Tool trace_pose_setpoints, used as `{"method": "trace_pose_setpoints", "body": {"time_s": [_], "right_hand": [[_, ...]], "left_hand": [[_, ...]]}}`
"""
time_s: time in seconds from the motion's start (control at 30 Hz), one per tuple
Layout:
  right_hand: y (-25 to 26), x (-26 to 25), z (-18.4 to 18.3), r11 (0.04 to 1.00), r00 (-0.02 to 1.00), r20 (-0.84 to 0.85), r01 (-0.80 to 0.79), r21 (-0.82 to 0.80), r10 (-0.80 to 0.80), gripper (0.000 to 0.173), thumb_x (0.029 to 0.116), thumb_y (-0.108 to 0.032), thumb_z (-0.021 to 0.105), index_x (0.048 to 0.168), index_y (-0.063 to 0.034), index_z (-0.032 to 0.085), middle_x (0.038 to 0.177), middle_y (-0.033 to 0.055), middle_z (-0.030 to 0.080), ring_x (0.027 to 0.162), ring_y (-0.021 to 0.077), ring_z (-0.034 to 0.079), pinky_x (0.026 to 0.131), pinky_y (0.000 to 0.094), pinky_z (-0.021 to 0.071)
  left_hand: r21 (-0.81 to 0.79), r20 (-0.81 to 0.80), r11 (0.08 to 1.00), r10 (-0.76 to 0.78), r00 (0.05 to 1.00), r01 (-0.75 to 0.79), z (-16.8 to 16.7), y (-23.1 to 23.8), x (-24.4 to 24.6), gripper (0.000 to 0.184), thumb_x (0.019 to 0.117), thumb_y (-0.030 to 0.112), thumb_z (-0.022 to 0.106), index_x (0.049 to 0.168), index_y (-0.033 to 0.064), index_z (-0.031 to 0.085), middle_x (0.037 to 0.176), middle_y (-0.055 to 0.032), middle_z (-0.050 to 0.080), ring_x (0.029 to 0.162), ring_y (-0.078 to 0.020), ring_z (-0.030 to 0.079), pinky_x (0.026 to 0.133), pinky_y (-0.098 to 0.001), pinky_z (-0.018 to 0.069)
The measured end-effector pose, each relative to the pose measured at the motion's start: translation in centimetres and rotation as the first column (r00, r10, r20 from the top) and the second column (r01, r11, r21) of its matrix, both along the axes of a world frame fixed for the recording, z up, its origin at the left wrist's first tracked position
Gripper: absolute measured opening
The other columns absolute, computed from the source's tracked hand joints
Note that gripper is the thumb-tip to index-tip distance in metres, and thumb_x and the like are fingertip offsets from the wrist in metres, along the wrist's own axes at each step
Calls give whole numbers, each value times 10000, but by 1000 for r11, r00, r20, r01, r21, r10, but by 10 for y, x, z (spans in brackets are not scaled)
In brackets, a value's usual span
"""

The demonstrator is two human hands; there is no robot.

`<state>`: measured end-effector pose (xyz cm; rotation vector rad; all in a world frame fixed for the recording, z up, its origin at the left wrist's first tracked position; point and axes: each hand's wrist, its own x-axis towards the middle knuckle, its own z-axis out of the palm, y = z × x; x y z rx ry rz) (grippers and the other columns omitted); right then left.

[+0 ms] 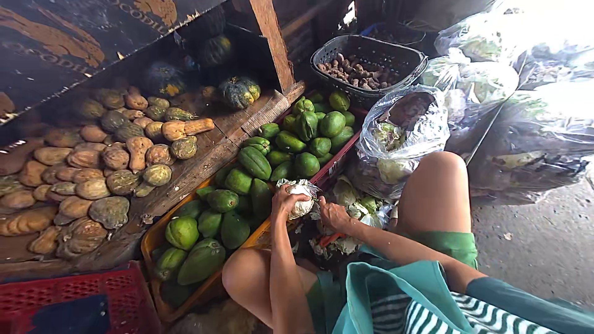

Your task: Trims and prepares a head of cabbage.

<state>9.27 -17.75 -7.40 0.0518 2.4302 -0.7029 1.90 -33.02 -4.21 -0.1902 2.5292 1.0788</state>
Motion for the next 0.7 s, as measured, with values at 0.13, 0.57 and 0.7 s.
{"method": "trace_pose_setpoints", "body": {"time_s": [0.13,0.57,0.7], "right_hand": [[-1,-11,-30,999,997,-61,-38,16,38,581,1046,-67,458,1564,42,218,1357,320,572,1177,475,638,962,601,512],[-4,-37,-82,983,998,31,65,-170,-60,613,1061,-135,479,1567,46,184,1295,332,601,1211,459,624,1040,570,483],[19,-16,-78,908,975,-20,197,-370,-220,558,1071,-194,508,1547,30,323,1263,334,623,1172,451,639,1031,582,479]], "left_hand": [[21,36,1000,16,999,-17,-1,-1,-6,761,765,259,857,1402,-10,537,1342,-271,586,1280,-384,542,1072,-541,423],[-24,5,996,-89,996,89,-9,-8,-6,900,656,251,914,1424,11,508,1414,-254,535,1317,-374,519,1093,-533,425],[76,-24,994,-73,997,75,-14,-13,2,886,650,201,913,1414,4,511,1419,-258,529,1325,-362,509,1102,-518,415]]}}
